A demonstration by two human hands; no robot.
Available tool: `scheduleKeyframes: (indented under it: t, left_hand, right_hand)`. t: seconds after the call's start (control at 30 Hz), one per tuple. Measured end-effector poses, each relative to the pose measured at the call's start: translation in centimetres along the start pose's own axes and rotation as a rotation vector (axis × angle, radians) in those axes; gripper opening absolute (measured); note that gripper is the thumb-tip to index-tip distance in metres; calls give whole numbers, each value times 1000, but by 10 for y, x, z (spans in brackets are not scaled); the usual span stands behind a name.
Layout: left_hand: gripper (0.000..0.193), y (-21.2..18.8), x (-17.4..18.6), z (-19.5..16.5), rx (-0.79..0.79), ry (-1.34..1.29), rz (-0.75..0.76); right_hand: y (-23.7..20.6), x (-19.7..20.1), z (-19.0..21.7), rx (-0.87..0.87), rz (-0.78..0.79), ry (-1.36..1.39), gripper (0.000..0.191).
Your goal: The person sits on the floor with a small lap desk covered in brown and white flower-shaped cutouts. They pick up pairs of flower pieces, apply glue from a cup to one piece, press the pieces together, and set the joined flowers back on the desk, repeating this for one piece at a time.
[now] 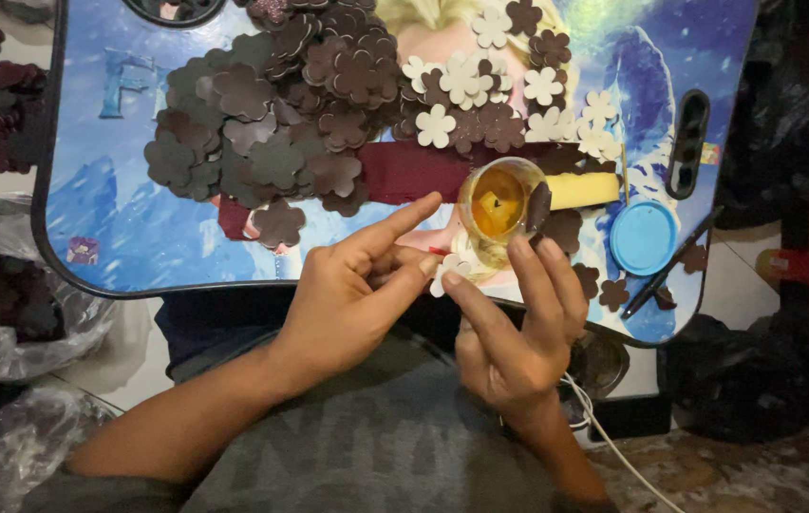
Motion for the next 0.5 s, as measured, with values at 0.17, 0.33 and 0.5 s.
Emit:
scheduleKeyframes:
  t: [0.17,0.33,0.5]
  left_hand:
    - [55,3,0,11,37,-48,1]
    - [55,4,-2,15,28,-124,20]
    - [58,4,-1,21,58,-131,23]
  right_hand:
    - [0,-1,-5,-20,-26,-3,36]
    - [-1,-6,0,1,18,67,38]
    - [-1,-5,-8,-77,14,74,37]
Point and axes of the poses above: each hand's wrist, its own y-axis towards the middle knuckle, its own x-axis out of the back of the hand, z = x × y, the point moved 10 cm from there along y, towards the middle knuckle, and after that the axes turned 2 degrees about -x, right-handed, at the moved point
